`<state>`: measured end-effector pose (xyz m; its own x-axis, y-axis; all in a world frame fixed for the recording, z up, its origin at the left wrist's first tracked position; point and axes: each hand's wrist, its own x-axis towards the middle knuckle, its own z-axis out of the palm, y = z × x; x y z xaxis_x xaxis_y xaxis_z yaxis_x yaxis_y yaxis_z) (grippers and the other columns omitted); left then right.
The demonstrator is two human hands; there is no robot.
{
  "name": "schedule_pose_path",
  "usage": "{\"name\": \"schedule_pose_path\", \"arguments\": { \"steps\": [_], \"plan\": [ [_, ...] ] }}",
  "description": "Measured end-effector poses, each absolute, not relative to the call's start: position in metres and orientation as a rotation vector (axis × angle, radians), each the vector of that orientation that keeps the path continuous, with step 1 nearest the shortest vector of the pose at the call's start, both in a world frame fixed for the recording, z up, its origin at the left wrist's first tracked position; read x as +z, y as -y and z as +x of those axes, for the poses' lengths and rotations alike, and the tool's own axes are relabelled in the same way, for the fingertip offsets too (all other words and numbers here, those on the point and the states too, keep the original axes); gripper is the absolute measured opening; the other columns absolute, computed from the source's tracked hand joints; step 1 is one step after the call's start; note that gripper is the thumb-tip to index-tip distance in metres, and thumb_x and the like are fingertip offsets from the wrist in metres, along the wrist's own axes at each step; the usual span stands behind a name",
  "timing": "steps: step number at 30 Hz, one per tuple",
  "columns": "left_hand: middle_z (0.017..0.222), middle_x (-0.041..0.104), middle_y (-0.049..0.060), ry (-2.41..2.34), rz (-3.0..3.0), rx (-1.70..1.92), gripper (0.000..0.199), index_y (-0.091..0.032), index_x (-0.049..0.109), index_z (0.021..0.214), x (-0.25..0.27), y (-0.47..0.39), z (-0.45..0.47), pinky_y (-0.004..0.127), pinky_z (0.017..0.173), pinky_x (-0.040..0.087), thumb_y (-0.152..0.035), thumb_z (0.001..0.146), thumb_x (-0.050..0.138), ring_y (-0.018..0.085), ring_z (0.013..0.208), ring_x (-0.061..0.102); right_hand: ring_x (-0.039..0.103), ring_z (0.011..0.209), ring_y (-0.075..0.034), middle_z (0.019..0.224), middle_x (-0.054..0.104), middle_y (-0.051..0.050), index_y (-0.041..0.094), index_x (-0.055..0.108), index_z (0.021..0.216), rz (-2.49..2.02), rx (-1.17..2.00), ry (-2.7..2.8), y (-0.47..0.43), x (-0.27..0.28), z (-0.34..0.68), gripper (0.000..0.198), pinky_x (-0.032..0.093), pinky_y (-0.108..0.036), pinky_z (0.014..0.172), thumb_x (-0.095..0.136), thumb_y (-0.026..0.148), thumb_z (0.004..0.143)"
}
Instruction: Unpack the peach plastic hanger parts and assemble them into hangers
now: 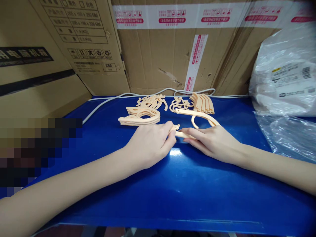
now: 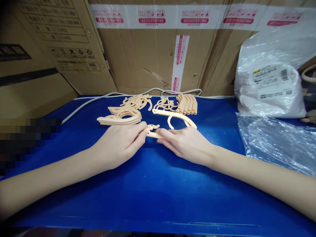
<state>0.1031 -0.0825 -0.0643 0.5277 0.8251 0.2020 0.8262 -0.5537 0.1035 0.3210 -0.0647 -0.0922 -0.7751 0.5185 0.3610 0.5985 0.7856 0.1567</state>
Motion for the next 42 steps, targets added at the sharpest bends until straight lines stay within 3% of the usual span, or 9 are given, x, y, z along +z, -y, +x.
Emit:
{"name": "schedule_pose_path", "arguments": {
  "steps": [12,17,33,42],
  "plan": [
    [0.069,0.06,0.001,1.475,-2.814,-0.374,0.032,-0.02,0.055,0.08,-0.062,0.08,0.1,0.029,0.057,0.031,-0.028,0.097,0.029,0.019,0.065,0.056,0.069,0.059,-0.014,0.081,0.076,-0.003,0.017,0.062,0.105,-0.787,-0.426,2.598,0.067,-0.09,0.323,0.027,0.04,-0.024,0.05,0.04,0.031,0.1],
    [0.064,0.056,0.0,1.433,-2.897,-0.422,0.032,-0.02,0.053,0.074,-0.061,0.078,0.099,0.028,0.056,0.029,-0.028,0.095,0.031,0.016,0.061,0.051,0.07,0.062,-0.013,0.079,0.075,-0.001,0.016,0.06,0.115,-0.809,-0.373,2.59,0.069,-0.088,0.323,0.028,0.042,-0.024,0.053,0.042,0.031,0.1],
    [0.064,0.056,-0.001,1.295,-2.986,-0.406,0.03,-0.019,0.052,0.074,-0.061,0.071,0.094,0.028,0.056,0.033,-0.025,0.096,0.031,0.015,0.06,0.05,0.069,0.064,-0.013,0.082,0.076,-0.001,0.019,0.066,0.104,-0.796,-0.361,2.568,0.068,-0.089,0.324,0.027,0.044,-0.023,0.056,0.043,0.031,0.099],
    [0.065,0.06,0.001,1.071,-2.795,-0.185,0.036,-0.017,0.054,0.087,-0.064,0.065,0.092,0.027,0.051,0.03,-0.041,0.101,0.032,0.017,0.058,0.059,0.069,0.062,-0.013,0.082,0.076,-0.002,0.019,0.066,0.107,-0.819,-0.401,2.567,0.067,-0.09,0.325,0.027,0.042,-0.023,0.055,0.043,0.031,0.099]
  ]
}}
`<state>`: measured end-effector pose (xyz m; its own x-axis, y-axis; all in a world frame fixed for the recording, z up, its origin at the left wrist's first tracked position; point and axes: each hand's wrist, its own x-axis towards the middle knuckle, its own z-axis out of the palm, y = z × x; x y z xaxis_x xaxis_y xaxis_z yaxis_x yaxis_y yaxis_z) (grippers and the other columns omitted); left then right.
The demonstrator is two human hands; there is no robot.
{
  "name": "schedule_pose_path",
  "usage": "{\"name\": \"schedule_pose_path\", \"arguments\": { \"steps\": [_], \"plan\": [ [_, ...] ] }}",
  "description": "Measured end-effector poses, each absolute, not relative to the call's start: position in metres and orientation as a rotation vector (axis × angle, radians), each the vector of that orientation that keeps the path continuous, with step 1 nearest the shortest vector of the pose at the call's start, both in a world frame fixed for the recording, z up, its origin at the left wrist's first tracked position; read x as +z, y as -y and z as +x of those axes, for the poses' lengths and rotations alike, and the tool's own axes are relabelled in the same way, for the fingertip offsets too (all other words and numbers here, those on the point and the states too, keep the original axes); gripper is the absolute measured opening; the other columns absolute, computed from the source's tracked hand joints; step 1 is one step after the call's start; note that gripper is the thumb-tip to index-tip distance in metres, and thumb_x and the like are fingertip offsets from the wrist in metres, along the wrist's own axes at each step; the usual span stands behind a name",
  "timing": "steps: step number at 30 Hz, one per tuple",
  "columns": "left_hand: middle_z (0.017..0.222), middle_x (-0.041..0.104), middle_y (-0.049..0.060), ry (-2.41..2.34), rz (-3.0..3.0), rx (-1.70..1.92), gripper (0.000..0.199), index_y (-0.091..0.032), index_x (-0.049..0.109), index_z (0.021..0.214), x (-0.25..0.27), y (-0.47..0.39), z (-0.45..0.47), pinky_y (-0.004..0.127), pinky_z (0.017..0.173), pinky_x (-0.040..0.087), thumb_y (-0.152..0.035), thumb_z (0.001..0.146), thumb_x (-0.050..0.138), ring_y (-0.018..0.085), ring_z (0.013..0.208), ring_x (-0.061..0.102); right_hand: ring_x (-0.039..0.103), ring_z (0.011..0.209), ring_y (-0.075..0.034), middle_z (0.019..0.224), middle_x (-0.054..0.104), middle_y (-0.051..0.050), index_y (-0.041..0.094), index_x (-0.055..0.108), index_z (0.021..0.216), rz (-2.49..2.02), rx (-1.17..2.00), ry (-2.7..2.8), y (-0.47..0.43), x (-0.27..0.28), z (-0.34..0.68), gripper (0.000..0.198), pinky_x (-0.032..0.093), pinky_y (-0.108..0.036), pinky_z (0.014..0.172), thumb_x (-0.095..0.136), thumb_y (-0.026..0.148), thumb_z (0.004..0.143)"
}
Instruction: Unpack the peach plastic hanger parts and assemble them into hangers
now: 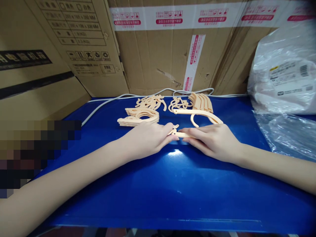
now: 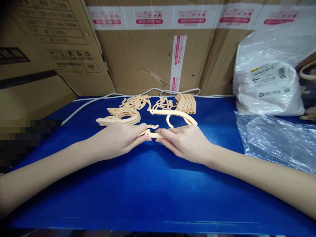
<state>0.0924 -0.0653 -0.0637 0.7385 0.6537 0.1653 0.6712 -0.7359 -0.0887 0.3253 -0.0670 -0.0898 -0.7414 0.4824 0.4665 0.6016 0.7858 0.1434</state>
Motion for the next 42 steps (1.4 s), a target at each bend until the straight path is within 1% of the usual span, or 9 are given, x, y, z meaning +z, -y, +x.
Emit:
{"name": "schedule_pose_path", "arguments": {
  "steps": [4,7,10,14,20,27,32,37,42],
  "plan": [
    [0.063,0.06,0.001,1.031,-2.699,-0.162,0.037,-0.016,0.055,0.089,-0.067,0.063,0.091,0.025,0.05,0.031,-0.042,0.102,0.032,0.017,0.058,0.062,0.069,0.063,-0.013,0.083,0.076,-0.003,0.019,0.066,0.108,-0.813,-0.403,2.565,0.067,-0.09,0.326,0.028,0.043,-0.023,0.056,0.043,0.032,0.099],
    [0.06,0.059,0.001,0.964,-2.626,-0.167,0.04,-0.015,0.056,0.088,-0.069,0.063,0.091,0.025,0.047,0.03,-0.043,0.102,0.031,0.017,0.054,0.061,0.069,0.063,-0.013,0.082,0.076,-0.003,0.02,0.066,0.11,-0.829,-0.377,2.576,0.067,-0.09,0.326,0.029,0.044,-0.023,0.057,0.042,0.032,0.1],
    [0.058,0.057,0.002,0.854,-2.525,-0.169,0.043,-0.015,0.055,0.083,-0.068,0.063,0.091,0.026,0.045,0.027,-0.042,0.103,0.028,0.016,0.052,0.059,0.068,0.062,-0.013,0.081,0.076,-0.003,0.02,0.066,0.109,-0.851,-0.367,2.581,0.067,-0.09,0.327,0.03,0.044,-0.022,0.057,0.041,0.033,0.1],
    [0.06,0.058,0.004,0.679,-2.369,-0.156,0.045,-0.015,0.054,0.075,-0.062,0.067,0.093,0.027,0.045,0.027,-0.034,0.103,0.025,0.017,0.054,0.06,0.069,0.064,-0.013,0.082,0.076,-0.003,0.018,0.066,0.106,-0.832,-0.34,2.561,0.067,-0.089,0.326,0.029,0.043,-0.022,0.056,0.041,0.032,0.1],
    [0.058,0.057,0.004,0.657,-2.316,-0.108,0.045,-0.015,0.054,0.072,-0.058,0.071,0.094,0.027,0.043,0.025,-0.033,0.103,0.027,0.016,0.051,0.058,0.067,0.059,-0.012,0.069,0.072,-0.001,0.018,0.066,0.101,-0.823,-0.266,2.561,0.067,-0.088,0.325,0.03,0.039,-0.022,0.052,0.04,0.033,0.1],
    [0.056,0.055,0.003,0.589,-2.297,-0.177,0.043,-0.016,0.052,0.07,-0.064,0.066,0.09,0.027,0.044,0.027,-0.036,0.102,0.031,0.017,0.051,0.058,0.059,0.051,-0.01,0.061,0.065,0.001,0.018,0.066,0.104,-0.859,-0.036,2.62,0.064,-0.087,0.326,0.031,0.035,-0.021,0.052,0.04,0.035,0.1],
    [0.057,0.055,0.001,0.5,-2.249,-0.263,0.04,-0.016,0.051,0.072,-0.067,0.064,0.089,0.027,0.044,0.03,-0.036,0.102,0.034,0.016,0.05,0.058,0.052,0.052,-0.009,0.066,0.062,0.001,0.017,0.065,0.107,-0.852,0.173,2.652,0.061,-0.087,0.328,0.033,0.034,-0.021,0.054,0.04,0.037,0.1],
    [0.057,0.055,0.0,0.469,-2.214,-0.291,0.037,-0.017,0.05,0.072,-0.066,0.064,0.09,0.027,0.046,0.032,-0.036,0.101,0.037,0.016,0.05,0.057,0.047,0.051,-0.008,0.066,0.059,0.002,0.017,0.065,0.109,-0.842,0.273,2.634,0.06,-0.087,0.329,0.034,0.033,-0.021,0.054,0.04,0.039,0.1],
    [0.058,0.055,0.0,0.499,-2.235,-0.295,0.038,-0.017,0.049,0.071,-0.067,0.064,0.091,0.028,0.048,0.033,-0.033,0.102,0.033,0.017,0.051,0.058,0.046,0.054,-0.008,0.069,0.058,0.001,0.017,0.066,0.103,-0.87,0.378,2.608,0.059,-0.085,0.329,0.037,0.033,-0.021,0.055,0.039,0.041,0.1]
  ]
}}
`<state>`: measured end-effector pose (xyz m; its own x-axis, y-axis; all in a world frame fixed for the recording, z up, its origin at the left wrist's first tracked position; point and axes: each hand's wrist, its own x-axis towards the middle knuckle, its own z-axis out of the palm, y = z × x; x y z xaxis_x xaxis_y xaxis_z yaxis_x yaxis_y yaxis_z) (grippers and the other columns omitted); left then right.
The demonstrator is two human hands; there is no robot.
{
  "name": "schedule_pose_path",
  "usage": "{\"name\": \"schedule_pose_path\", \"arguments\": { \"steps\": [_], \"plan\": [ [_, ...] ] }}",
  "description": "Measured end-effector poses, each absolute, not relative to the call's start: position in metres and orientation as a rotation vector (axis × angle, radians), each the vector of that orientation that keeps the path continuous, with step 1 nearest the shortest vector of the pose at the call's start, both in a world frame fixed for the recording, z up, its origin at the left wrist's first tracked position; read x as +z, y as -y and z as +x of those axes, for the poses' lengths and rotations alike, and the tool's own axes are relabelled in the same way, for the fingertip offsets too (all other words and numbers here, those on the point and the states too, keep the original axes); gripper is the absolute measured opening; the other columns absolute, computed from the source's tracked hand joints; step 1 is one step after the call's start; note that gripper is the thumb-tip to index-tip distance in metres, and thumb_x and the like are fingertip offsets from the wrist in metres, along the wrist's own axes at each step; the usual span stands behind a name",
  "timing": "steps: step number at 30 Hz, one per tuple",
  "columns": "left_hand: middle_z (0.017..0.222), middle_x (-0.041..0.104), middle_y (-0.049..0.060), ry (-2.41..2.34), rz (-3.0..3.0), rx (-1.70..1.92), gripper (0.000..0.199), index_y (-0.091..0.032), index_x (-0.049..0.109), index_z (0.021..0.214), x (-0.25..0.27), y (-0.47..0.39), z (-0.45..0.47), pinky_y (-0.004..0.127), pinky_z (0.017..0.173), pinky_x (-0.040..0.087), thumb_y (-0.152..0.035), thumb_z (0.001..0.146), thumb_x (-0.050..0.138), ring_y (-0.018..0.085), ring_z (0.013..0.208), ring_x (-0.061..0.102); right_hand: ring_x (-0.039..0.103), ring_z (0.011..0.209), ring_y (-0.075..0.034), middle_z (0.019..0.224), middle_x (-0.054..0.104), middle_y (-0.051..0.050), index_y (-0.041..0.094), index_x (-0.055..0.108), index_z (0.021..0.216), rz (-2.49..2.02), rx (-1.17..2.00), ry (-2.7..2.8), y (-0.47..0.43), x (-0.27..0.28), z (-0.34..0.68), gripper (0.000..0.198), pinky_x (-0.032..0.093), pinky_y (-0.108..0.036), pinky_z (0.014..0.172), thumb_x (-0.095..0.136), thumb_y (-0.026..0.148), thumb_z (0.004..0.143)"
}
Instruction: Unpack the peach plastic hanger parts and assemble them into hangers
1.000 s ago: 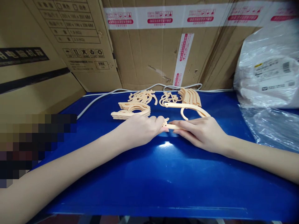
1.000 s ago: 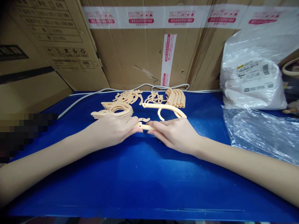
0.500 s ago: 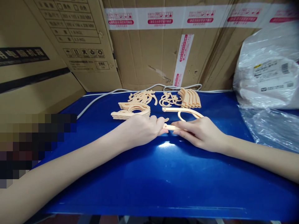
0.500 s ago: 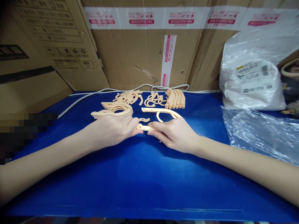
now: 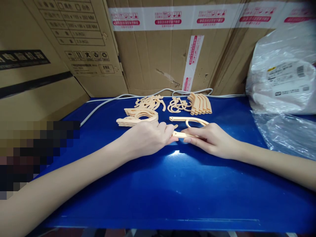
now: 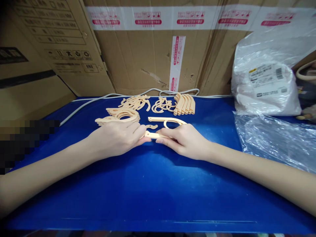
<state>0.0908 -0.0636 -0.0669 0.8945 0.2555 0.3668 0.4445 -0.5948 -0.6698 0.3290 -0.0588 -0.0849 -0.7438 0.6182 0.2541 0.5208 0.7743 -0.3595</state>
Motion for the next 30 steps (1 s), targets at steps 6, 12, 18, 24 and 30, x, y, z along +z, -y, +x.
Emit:
{"name": "schedule_pose_path", "arguments": {
  "steps": [6,12,18,24,30],
  "plan": [
    [0.057,0.054,0.0,0.498,-2.227,-0.309,0.04,-0.018,0.049,0.071,-0.0668,0.0642,0.0909,0.028,0.047,0.032,-0.032,0.103,0.03,0.016,0.05,0.057,0.047,0.057,-0.008,0.069,0.057,0.002,0.017,0.067,0.107,-0.864,0.501,2.583,0.0572,-0.084,0.3281,0.034,0.035,-0.021,0.058,0.043,0.04,0.099],
    [0.058,0.054,0.0,0.499,-2.244,-0.3,0.041,-0.018,0.049,0.071,-0.0669,0.0633,0.0905,0.027,0.046,0.032,-0.033,0.103,0.028,0.015,0.051,0.056,0.045,0.055,-0.007,0.067,0.054,0.003,0.016,0.067,0.104,-0.832,0.545,2.578,0.0562,-0.0841,0.3284,0.034,0.034,-0.02,0.056,0.043,0.04,0.099],
    [0.058,0.055,0.001,0.489,-2.247,-0.29,0.041,-0.017,0.051,0.071,-0.067,0.0627,0.0897,0.027,0.046,0.031,-0.034,0.102,0.031,0.016,0.051,0.056,0.046,0.055,-0.007,0.066,0.055,0.004,0.016,0.067,0.105,-0.84,0.558,2.586,0.0565,-0.0824,0.3288,0.035,0.034,-0.02,0.055,0.043,0.04,0.099],
    [0.059,0.058,0.001,0.514,-2.305,-0.342,0.036,-0.016,0.055,0.074,-0.0701,0.0611,0.0894,0.027,0.048,0.031,-0.035,0.099,0.039,0.016,0.054,0.059,0.052,0.054,-0.008,0.073,0.067,0.001,0.017,0.067,0.107,-0.788,0.285,2.64,0.0577,-0.0875,0.3298,0.031,0.036,-0.021,0.056,0.043,0.035,0.099],
    [0.054,0.057,-0.001,0.626,-2.404,-0.443,0.038,-0.017,0.056,0.068,-0.0721,0.0593,0.0897,0.026,0.044,0.022,-0.039,0.096,0.044,0.013,0.049,0.056,0.06,0.055,-0.011,0.071,0.071,-0.001,0.019,0.068,0.105,-0.779,0.014,2.634,0.0596,-0.0908,0.3297,0.031,0.037,-0.022,0.054,0.042,0.035,0.1]
  ]
}}
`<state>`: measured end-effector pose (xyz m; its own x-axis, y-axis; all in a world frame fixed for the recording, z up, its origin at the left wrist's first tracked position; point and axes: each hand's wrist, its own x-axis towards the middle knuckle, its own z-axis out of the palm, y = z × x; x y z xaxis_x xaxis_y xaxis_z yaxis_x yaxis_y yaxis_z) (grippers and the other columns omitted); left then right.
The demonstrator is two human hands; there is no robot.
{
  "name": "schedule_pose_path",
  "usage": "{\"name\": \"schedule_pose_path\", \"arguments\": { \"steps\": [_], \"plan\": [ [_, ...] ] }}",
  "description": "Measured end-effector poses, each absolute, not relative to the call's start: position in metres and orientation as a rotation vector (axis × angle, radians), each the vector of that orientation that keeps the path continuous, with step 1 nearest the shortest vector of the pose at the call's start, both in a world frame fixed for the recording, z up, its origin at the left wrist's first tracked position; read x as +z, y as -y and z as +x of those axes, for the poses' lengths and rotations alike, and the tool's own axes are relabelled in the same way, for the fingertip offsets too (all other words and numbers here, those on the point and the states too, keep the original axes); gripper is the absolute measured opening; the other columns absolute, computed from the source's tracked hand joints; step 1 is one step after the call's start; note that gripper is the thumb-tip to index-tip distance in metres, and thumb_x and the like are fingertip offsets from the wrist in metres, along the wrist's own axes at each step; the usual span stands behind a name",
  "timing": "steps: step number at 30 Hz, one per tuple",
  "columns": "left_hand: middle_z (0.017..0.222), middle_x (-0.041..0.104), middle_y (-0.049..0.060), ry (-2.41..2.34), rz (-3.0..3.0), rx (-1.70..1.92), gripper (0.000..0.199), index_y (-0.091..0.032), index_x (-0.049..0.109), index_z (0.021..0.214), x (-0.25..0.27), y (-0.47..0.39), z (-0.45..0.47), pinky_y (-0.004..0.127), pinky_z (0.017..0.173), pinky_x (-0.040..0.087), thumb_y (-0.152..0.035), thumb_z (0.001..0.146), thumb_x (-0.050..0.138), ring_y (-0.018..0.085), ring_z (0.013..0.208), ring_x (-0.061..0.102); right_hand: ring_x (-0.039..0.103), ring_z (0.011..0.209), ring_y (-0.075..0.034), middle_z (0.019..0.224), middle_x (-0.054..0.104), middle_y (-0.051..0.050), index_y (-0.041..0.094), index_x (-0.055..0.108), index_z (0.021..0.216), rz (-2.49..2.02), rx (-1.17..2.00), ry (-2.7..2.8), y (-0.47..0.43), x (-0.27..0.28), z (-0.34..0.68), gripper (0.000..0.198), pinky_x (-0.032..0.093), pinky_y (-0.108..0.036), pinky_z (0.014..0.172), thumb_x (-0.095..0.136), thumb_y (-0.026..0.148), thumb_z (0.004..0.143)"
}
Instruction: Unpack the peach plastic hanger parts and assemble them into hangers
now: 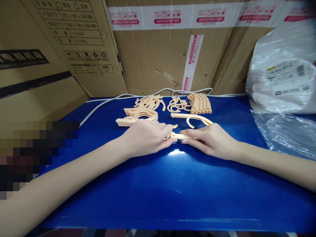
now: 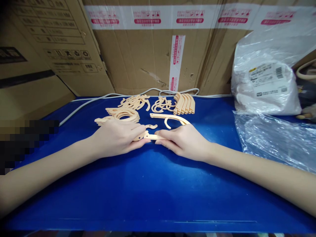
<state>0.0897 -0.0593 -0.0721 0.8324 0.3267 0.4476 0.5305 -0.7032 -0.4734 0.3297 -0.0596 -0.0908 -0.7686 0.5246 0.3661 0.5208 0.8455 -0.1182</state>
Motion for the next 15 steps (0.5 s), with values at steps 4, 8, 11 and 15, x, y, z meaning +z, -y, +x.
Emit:
{"name": "schedule_pose_path", "arguments": {
  "steps": [4,8,11,15],
  "plan": [
    [0.054,0.058,-0.002,0.676,-2.45,-0.473,0.034,-0.017,0.056,0.069,-0.0722,0.0606,0.0894,0.026,0.045,0.023,-0.039,0.094,0.048,0.013,0.05,0.057,0.063,0.056,-0.013,0.073,0.073,-0.003,0.019,0.068,0.108,-0.782,-0.05,2.642,0.0607,-0.0906,0.33,0.032,0.038,-0.023,0.054,0.041,0.035,0.1],
    [0.056,0.062,-0.002,0.709,-2.486,-0.447,0.032,-0.018,0.058,0.073,-0.0715,0.0616,0.0892,0.026,0.045,0.022,-0.04,0.093,0.049,0.014,0.05,0.058,0.066,0.061,-0.014,0.08,0.075,-0.005,0.019,0.067,0.113,-0.805,-0.039,2.664,0.0609,-0.0908,0.3306,0.034,0.041,-0.024,0.057,0.04,0.037,0.1],
    [0.056,0.062,-0.002,0.708,-2.505,-0.449,0.033,-0.018,0.058,0.074,-0.0713,0.0616,0.0893,0.026,0.044,0.022,-0.04,0.094,0.046,0.014,0.049,0.058,0.067,0.062,-0.015,0.082,0.075,-0.005,0.019,0.066,0.115,-0.811,-0.027,2.675,0.0607,-0.0912,0.3306,0.035,0.042,-0.024,0.058,0.039,0.036,0.1],
    [0.056,0.063,-0.002,0.71,-2.539,-0.449,0.031,-0.017,0.058,0.076,-0.0721,0.0618,0.0892,0.026,0.045,0.024,-0.036,0.096,0.044,0.013,0.049,0.058,0.067,0.061,-0.015,0.081,0.075,-0.005,0.019,0.066,0.116,-0.799,-0.036,2.664,0.0605,-0.0916,0.3304,0.034,0.041,-0.024,0.057,0.04,0.035,0.1]
  ]
}}
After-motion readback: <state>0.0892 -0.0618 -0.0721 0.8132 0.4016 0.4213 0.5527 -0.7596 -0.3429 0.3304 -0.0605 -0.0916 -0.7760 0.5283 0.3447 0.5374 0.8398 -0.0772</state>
